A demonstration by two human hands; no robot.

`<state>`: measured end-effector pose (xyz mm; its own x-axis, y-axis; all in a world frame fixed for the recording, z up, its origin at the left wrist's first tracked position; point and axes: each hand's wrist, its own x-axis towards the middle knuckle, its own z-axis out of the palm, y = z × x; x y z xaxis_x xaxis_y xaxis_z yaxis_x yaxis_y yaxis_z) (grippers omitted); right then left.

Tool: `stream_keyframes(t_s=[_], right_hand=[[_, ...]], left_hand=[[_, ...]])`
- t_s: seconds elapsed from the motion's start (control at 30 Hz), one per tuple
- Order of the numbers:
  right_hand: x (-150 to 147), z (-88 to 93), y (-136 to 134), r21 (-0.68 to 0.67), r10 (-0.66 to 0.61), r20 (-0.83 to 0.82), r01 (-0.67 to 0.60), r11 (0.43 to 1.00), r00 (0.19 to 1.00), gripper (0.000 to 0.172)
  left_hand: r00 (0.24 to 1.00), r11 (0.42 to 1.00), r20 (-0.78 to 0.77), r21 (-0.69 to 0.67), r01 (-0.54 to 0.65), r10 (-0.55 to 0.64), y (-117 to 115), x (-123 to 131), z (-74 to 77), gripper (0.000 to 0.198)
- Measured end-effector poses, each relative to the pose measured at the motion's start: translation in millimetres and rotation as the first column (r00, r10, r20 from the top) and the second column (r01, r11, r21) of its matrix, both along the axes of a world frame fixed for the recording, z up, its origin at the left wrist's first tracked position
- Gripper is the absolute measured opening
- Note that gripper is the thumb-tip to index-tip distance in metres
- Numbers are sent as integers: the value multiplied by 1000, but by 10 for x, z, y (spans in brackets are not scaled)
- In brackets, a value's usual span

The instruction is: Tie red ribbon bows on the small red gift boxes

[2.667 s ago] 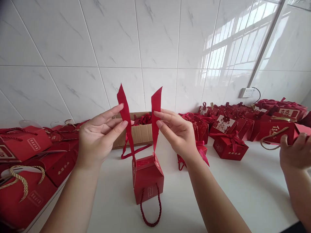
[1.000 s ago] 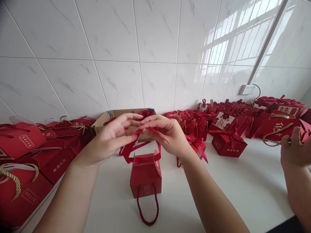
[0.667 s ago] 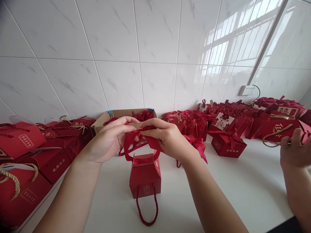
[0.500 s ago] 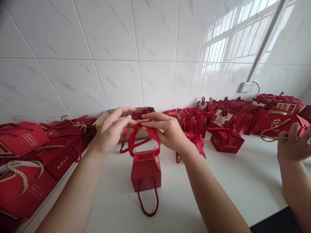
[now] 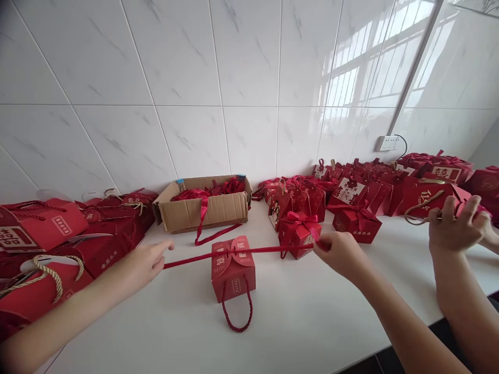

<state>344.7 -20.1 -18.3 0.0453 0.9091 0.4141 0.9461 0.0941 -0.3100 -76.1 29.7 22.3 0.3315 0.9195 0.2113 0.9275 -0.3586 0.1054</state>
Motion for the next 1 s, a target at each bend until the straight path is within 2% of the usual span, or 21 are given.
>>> stream_keyframes(t_s=[0.07, 0.1, 0.13, 0.2, 0.27, 0.3, 0.37, 0.43, 0.5, 0.6, 0.7, 0.8, 0.9, 1.0], right_hand=[[-5, -101, -23, -48, 4, 51, -2, 999, 999, 24], [-46, -117, -29, -25, 3, 55, -1, 1000, 998, 20], [-106, -113, -30, 31, -3, 46, 1, 1000, 999, 17], [-272, -56, -18, 210, 6, -6, -5, 978, 1000, 23], [-467, 21, 23, 351, 95, -68, -66, 934, 993, 26], [-565, 51, 57, 372, 168, -105, -118, 921, 980, 25], [-751, 73, 152, 272, 307, -225, -243, 931, 925, 23], [-907, 45, 270, 68, 358, -387, -361, 930, 850, 27], [-1020, -7, 380, -109, 337, -515, -450, 886, 788, 34], [-1108, -59, 463, -246, 285, -666, -564, 788, 689, 42], [-1128, -62, 442, -302, 201, -774, -628, 717, 601, 45], [-1109, -62, 403, -330, 141, -805, -632, 701, 576, 44], [-1069, -64, 396, -296, 202, -800, -665, 686, 565, 41], [-1052, -9, 394, -262, 338, -730, -699, 665, 594, 57]], left_hand=[[998, 998, 27, -11, 57, -57, -30, 4, -136, 27], [994, 996, 48, 10, 93, -93, -41, 42, -173, 25], [990, 992, 74, 43, 118, -121, -51, 98, -191, 23], [974, 983, 158, 110, 145, -161, -70, 245, -194, 19], [937, 980, 297, 129, 150, -182, -95, 407, -189, 18], [907, 983, 381, 103, 150, -178, -109, 485, -194, 20], [833, 988, 539, -10, 152, -123, -131, 623, -226, 24], [767, 975, 641, -155, 157, -22, -135, 726, -273, 32], [728, 949, 682, -270, 165, 68, -117, 787, -311, 37], [714, 912, 687, -368, 179, 137, -73, 814, -318, 42], [710, 865, 678, -458, 204, 191, -46, 820, -280, 44], [689, 789, 678, -558, 257, 255, -43, 840, -231, 43], [656, 728, 695, -608, 317, 295, -52, 855, -191, 43], [640, 735, 720, -582, 347, 269, -74, 862, -158, 40]])
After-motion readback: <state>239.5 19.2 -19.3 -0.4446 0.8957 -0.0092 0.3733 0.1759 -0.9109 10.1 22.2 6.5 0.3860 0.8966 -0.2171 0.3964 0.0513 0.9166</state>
